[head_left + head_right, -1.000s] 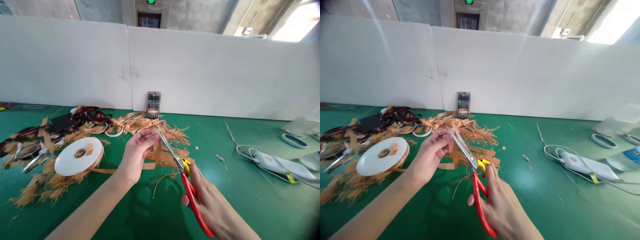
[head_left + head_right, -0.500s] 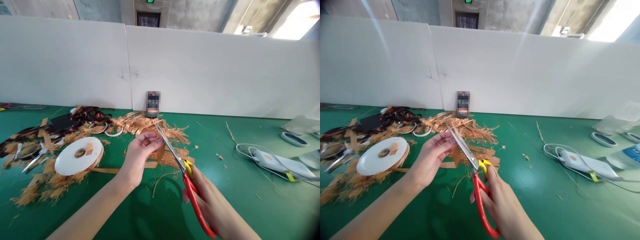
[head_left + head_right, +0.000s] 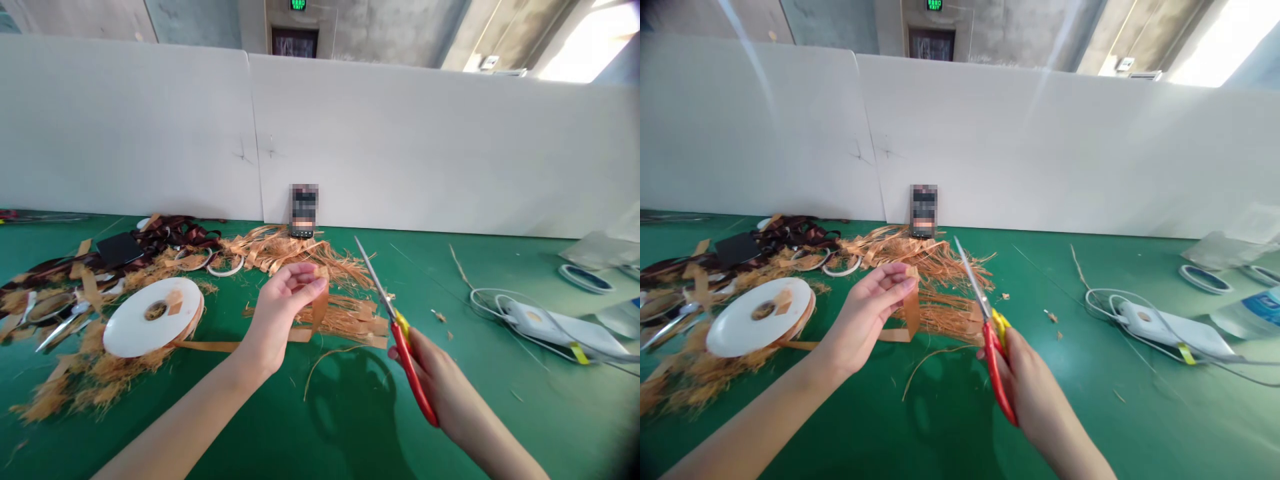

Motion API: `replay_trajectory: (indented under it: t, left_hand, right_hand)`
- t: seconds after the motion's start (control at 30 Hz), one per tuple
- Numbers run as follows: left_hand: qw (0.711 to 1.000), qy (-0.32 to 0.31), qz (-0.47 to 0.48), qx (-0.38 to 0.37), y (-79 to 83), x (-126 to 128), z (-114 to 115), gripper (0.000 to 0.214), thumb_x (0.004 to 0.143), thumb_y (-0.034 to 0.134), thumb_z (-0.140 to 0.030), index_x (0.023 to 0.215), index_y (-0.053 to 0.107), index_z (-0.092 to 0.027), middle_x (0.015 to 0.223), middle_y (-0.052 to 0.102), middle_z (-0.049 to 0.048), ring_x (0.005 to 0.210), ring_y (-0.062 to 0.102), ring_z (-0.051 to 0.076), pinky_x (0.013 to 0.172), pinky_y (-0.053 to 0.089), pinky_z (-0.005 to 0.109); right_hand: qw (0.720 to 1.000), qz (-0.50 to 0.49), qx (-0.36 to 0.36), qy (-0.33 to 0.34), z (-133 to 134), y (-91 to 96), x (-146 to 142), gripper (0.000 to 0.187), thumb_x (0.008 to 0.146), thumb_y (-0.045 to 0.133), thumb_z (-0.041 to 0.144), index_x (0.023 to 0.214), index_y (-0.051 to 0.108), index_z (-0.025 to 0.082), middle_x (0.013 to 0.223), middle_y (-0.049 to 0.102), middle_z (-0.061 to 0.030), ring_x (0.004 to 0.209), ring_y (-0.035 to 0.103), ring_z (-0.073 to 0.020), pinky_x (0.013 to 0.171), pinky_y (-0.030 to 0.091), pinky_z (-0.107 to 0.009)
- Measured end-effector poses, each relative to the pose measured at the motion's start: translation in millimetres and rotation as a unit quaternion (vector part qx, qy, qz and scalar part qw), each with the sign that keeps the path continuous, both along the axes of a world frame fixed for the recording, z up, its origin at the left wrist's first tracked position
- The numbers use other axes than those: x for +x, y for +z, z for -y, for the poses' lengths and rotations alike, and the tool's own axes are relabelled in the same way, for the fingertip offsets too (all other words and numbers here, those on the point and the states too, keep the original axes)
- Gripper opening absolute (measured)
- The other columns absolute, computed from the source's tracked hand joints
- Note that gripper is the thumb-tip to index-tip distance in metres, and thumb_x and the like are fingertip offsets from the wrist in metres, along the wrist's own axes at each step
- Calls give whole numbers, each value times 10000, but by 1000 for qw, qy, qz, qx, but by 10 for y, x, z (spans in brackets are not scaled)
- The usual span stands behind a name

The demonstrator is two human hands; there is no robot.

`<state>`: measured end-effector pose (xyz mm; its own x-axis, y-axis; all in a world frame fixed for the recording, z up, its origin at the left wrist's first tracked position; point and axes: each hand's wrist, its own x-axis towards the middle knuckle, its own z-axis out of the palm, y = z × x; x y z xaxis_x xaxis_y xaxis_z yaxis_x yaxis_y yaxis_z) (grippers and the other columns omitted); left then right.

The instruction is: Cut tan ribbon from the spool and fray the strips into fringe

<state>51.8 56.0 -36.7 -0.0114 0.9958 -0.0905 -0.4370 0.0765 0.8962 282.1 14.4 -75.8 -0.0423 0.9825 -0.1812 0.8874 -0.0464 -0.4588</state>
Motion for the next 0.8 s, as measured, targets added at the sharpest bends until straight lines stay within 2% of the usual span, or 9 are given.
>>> replay_trajectory:
  t: [0.07, 0.2, 0.33, 0.43, 0.53, 0.63, 0.67, 0.73, 0.8]
  left_hand:
    - [1000, -7, -22, -1, -4, -22, -18, 282, 711, 786, -225, 963, 663, -197, 897, 659, -9, 880, 618, 95, 780, 483, 181]
    - [998, -22, -59, 1, 5, -66, -57, 285, 727, 774, -253, 985, 666, -198, 931, 668, 6, 906, 621, 108, 771, 485, 179]
    - [995, -25, -95, -4, 29, -100, -105, 230, 727, 772, -264, 924, 679, -188, 930, 689, 14, 882, 632, 111, 754, 492, 182]
    - [993, -23, -114, -1, 40, -117, -143, 204, 717, 777, -260, 890, 693, -192, 922, 709, 13, 868, 647, 117, 766, 501, 194]
    - [992, -28, -126, 10, 46, -122, -155, 199, 716, 776, -279, 881, 703, -195, 925, 730, 28, 887, 667, 142, 798, 514, 228]
    - [989, -31, -147, 15, 62, -120, -139, 207, 708, 780, -272, 878, 700, -186, 887, 746, 47, 865, 687, 166, 793, 532, 262]
    - [988, -32, -153, 15, 71, -118, -135, 213, 701, 785, -266, 877, 698, -183, 868, 747, 50, 852, 691, 170, 782, 539, 268]
    - [987, -33, -158, 14, 87, -116, -137, 220, 678, 801, -250, 857, 694, -180, 821, 745, 46, 821, 697, 176, 752, 552, 273]
    - [987, -34, -159, 13, 100, -116, -152, 210, 663, 808, -232, 829, 690, -180, 779, 739, 39, 789, 700, 177, 720, 562, 272]
  right_hand:
    - [989, 132, -12, -70, -132, -53, 159, 301, 947, 263, 379, 865, 491, 200, 900, 681, -129, 792, 665, -255, 694, 487, -342]
    - [968, 205, -34, -143, -348, -183, 441, 353, 949, 270, 354, 808, 533, 165, 887, 679, -232, 827, 684, -364, 696, 482, -431]
    - [954, 236, -51, -176, -436, -273, 609, 377, 937, 344, 363, 694, 567, 180, 875, 699, -234, 870, 694, -371, 716, 497, -425]
    - [951, 243, -52, -184, -477, -195, 612, 330, 883, 489, 380, 654, 597, 167, 822, 707, -222, 868, 690, -393, 703, 503, -429]
    - [960, 230, -1, -161, -539, 65, 415, 294, 846, 568, 374, 830, 657, 94, 905, 692, -254, 969, 638, -434, 777, 478, -489]
    - [989, 107, 81, -58, -607, 434, 4, 350, 915, 448, 491, 1013, 656, 227, 1086, 695, -65, 1000, 642, -216, 879, 476, -322]
    - [993, -46, 108, -18, -626, 554, -155, 348, 887, 502, 505, 979, 674, 218, 1041, 711, -66, 954, 656, -204, 856, 489, -312]
    - [963, -253, 79, 42, -656, 754, -449, 331, 834, 578, 521, 912, 709, 228, 943, 739, -57, 901, 674, -214, 779, 520, -329]
    - [943, -325, 29, 64, -686, 873, -667, 278, 789, 651, 479, 848, 731, 219, 883, 748, -46, 841, 684, -203, 723, 530, -321]
